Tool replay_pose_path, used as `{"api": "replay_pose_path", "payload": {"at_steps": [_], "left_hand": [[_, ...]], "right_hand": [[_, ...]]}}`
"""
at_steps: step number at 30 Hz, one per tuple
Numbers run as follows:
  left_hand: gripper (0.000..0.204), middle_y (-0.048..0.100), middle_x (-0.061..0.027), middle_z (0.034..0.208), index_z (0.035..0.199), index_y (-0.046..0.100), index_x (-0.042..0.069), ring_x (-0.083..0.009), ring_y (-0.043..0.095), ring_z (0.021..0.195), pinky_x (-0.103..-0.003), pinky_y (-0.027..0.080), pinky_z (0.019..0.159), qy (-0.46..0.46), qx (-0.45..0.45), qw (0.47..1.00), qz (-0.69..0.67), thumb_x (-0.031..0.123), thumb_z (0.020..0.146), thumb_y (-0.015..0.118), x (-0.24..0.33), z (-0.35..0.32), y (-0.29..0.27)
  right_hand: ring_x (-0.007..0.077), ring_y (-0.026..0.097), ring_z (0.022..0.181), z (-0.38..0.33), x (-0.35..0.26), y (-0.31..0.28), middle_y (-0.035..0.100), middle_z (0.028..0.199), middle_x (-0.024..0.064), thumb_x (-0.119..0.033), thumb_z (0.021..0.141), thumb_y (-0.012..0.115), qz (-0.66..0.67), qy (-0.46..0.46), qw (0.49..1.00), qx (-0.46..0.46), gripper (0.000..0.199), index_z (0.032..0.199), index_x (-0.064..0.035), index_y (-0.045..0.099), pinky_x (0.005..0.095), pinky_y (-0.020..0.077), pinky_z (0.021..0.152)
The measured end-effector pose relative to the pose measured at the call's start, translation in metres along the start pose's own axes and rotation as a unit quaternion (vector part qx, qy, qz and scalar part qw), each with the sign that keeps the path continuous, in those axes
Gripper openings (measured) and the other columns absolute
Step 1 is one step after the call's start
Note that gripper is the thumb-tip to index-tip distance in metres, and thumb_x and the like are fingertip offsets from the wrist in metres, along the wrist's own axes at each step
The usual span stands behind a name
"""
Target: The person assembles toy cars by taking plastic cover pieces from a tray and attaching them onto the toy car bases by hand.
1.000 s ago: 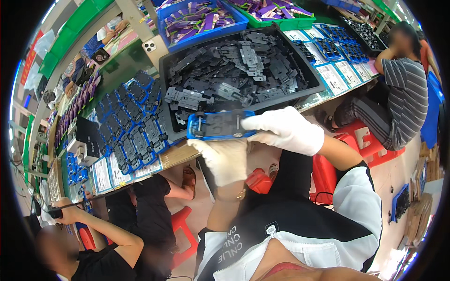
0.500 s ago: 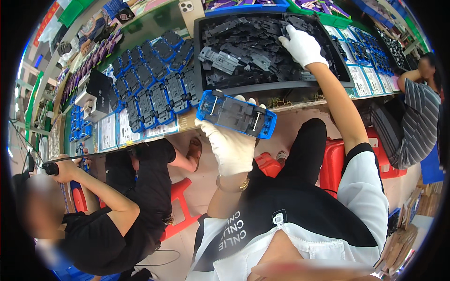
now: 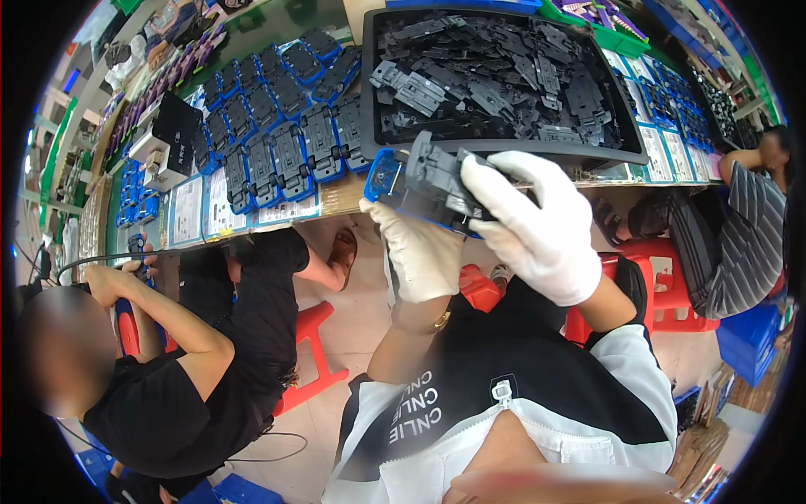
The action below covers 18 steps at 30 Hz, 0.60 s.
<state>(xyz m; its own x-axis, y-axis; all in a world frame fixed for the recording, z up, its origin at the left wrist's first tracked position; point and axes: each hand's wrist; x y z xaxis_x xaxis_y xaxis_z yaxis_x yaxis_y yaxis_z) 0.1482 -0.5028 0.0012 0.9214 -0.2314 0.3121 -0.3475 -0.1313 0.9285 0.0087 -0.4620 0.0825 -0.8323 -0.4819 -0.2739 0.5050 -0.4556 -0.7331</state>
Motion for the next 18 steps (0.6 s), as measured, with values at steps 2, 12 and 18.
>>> {"api": "replay_pose_path", "payload": {"at_steps": [2, 12, 18], "left_hand": [[0.062, 0.050, -0.0098, 0.140, 0.141, 0.046, 0.014, -0.0308, 0.047, 0.127, -0.054, 0.031, 0.111, 0.019, 0.013, 0.999, 0.033, 0.058, 0.099, 0.036, -0.004, 0.000, -0.001], [0.083, 0.062, -0.0086, 0.120, 0.128, 0.053, 0.007, -0.0228, 0.058, 0.111, -0.038, 0.044, 0.100, 0.077, -0.006, 0.986, 0.148, 0.077, 0.090, 0.031, -0.022, 0.006, -0.011], [0.068, 0.058, -0.0109, 0.128, 0.135, 0.049, 0.005, -0.0215, 0.055, 0.117, -0.035, 0.042, 0.105, 0.051, -0.053, 0.992, 0.102, 0.060, 0.095, 0.049, -0.018, -0.003, -0.011]], "right_hand": [[0.0317, 0.063, 0.094, -0.001, -0.008, 0.006, 0.063, 0.110, 0.0161, -0.015, 0.070, 0.078, -0.006, 0.008, 1.000, -0.017, 0.053, 0.122, -0.0108, 0.066, 0.0376, 0.0536, 0.079], [0.0291, 0.060, 0.104, -0.005, -0.011, 0.032, 0.060, 0.113, 0.0098, -0.024, 0.074, 0.077, -0.072, 0.005, 0.997, -0.017, 0.057, 0.127, -0.0142, 0.059, 0.0378, 0.0506, 0.084], [0.0282, 0.059, 0.106, -0.008, -0.012, 0.030, 0.058, 0.112, 0.0086, -0.026, 0.073, 0.076, -0.077, 0.019, 0.996, -0.048, 0.054, 0.124, -0.0150, 0.061, 0.0379, 0.0497, 0.085]]}}
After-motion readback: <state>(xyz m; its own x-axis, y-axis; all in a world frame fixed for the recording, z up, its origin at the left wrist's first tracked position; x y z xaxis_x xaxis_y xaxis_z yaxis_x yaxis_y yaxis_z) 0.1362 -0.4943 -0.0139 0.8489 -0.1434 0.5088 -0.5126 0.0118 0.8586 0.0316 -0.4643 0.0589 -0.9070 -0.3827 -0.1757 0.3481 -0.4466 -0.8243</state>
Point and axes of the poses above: each hand's wrist, its own z-axis towards the middle knuckle, its own y-axis out of the palm, x = y × z
